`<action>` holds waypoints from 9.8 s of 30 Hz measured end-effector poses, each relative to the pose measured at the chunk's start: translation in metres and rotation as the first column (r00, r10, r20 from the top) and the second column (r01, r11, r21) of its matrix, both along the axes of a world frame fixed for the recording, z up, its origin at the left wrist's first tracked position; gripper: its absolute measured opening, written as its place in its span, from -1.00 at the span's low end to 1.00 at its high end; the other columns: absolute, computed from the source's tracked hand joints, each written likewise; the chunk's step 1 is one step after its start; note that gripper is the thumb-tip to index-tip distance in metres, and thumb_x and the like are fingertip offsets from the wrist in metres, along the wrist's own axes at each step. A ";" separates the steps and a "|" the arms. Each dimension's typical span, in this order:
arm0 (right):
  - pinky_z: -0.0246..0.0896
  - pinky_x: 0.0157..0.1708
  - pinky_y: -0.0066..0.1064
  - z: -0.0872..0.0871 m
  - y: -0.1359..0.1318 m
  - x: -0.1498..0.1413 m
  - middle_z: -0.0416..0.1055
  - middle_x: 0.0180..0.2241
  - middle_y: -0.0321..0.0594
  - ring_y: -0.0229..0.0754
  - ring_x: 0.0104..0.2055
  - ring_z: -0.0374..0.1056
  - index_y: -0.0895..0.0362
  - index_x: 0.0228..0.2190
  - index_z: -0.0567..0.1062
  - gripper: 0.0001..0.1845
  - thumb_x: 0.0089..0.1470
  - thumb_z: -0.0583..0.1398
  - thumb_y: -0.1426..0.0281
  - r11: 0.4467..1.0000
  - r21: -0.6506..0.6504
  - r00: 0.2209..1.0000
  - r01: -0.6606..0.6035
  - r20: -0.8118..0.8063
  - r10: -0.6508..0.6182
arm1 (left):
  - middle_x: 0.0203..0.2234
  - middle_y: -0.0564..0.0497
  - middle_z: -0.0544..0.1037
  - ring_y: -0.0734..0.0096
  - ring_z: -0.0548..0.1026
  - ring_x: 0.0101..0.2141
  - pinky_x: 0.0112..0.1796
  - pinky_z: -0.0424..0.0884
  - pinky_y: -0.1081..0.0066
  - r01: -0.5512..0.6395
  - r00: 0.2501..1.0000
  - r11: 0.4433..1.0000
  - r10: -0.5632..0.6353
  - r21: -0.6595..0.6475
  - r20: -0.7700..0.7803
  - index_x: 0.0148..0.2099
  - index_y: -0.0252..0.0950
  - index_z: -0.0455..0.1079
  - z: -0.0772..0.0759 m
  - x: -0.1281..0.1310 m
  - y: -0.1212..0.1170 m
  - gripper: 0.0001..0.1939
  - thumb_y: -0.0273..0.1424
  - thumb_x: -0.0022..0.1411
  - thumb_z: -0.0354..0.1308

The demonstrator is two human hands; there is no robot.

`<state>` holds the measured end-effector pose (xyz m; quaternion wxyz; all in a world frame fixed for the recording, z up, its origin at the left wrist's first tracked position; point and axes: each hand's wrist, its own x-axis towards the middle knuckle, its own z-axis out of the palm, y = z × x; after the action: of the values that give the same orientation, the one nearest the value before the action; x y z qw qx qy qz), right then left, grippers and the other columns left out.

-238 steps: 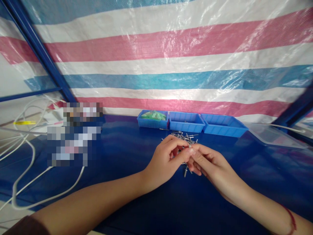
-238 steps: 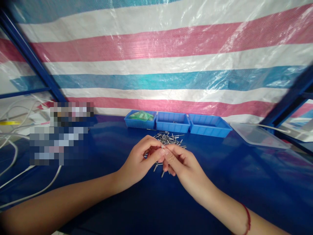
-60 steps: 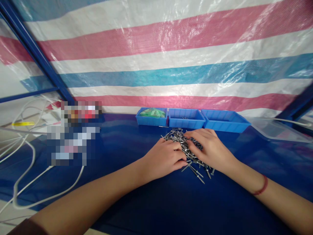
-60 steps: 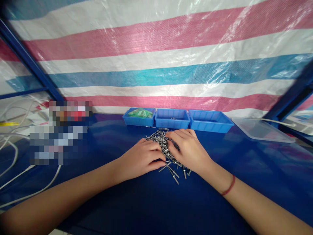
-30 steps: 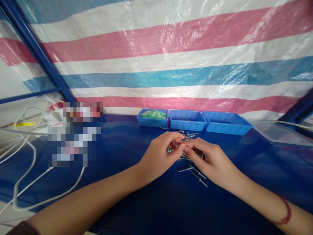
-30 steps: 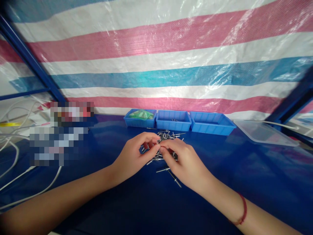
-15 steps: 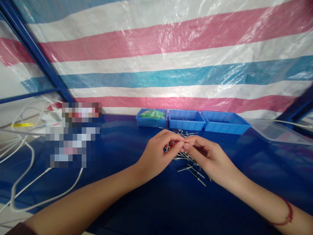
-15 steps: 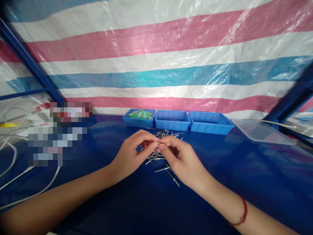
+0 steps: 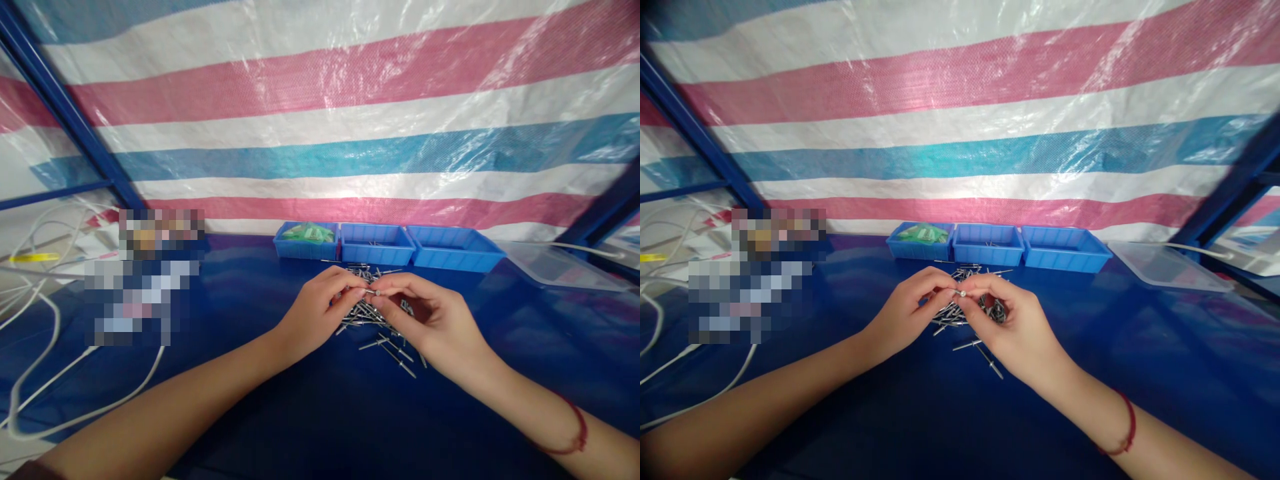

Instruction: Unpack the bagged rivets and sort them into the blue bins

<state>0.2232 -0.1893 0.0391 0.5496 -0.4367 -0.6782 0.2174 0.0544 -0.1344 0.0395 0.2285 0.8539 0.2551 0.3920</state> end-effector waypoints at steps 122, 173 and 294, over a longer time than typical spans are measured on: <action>0.35 -0.30 -0.38 0.000 -0.004 0.020 0.50 -0.29 -0.21 -0.19 -0.33 0.41 0.03 -0.31 0.57 -0.82 0.05 0.21 0.25 0.996 -0.059 0.996 0.065 0.062 -0.062 | -0.28 0.02 0.56 0.39 0.49 -0.26 -0.17 0.37 0.40 -0.047 0.990 0.980 0.071 -0.194 0.121 -0.18 -0.28 0.40 -0.004 0.032 -0.022 -0.88 -0.41 0.26 0.07; 0.22 -0.24 -0.19 0.007 0.081 0.056 0.44 -0.42 -0.08 -0.01 -0.33 0.35 0.15 -0.45 0.49 -0.80 0.05 0.08 0.37 0.852 0.429 0.611 0.300 0.600 -0.517 | 0.00 0.01 0.40 0.16 0.32 0.00 -0.07 0.25 0.13 -0.070 0.875 0.966 0.179 0.248 -0.449 -0.01 -0.11 0.38 -0.012 0.007 0.006 -0.72 -0.24 0.25 0.04; 0.26 -0.33 -0.40 -0.005 0.001 0.018 0.43 -0.42 -0.26 -0.22 -0.35 0.36 0.10 -0.39 0.45 -0.84 0.15 0.11 0.32 1.000 -0.026 0.959 -0.011 0.282 0.018 | -0.36 0.03 0.54 0.49 0.46 -0.39 -0.30 0.39 0.47 -0.063 0.996 0.996 0.059 0.067 0.062 -0.24 -0.30 0.40 0.008 0.017 -0.014 -0.92 -0.44 0.23 0.10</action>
<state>0.2408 -0.1887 0.0337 0.4404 -0.4649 -0.7501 0.1652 0.0715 -0.1480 0.0472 0.1944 0.8408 0.2607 0.4328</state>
